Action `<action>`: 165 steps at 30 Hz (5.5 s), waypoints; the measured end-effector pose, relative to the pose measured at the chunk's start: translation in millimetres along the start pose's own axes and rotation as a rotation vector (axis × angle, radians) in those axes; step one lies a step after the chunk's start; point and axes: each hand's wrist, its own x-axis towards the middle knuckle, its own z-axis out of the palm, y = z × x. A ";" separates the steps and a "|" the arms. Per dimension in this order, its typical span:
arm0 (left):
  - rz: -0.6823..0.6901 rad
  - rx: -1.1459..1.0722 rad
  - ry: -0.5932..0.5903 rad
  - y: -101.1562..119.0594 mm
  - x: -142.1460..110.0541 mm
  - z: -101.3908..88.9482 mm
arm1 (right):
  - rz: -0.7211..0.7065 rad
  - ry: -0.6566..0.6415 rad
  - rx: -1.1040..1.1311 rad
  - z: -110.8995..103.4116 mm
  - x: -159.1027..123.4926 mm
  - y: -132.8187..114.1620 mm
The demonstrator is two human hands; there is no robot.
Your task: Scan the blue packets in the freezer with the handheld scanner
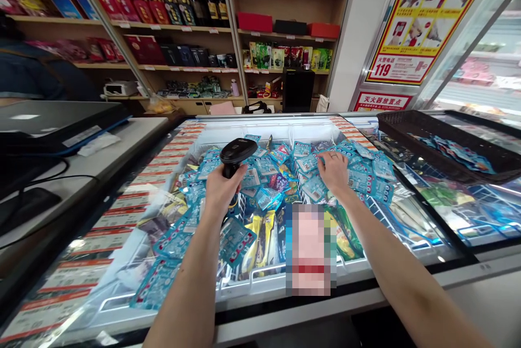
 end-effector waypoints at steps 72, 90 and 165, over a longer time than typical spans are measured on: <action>-0.053 0.062 -0.512 34.4 -23.6 13.8 | 0.517 -0.084 1.217 30.4 2.6 -16.7; -0.059 0.046 -0.316 27.6 -15.3 10.4 | 0.510 0.076 0.800 6.5 15.8 7.8; -0.067 0.055 -0.357 32.7 -16.3 13.0 | 0.580 -0.108 1.356 5.9 7.0 -10.3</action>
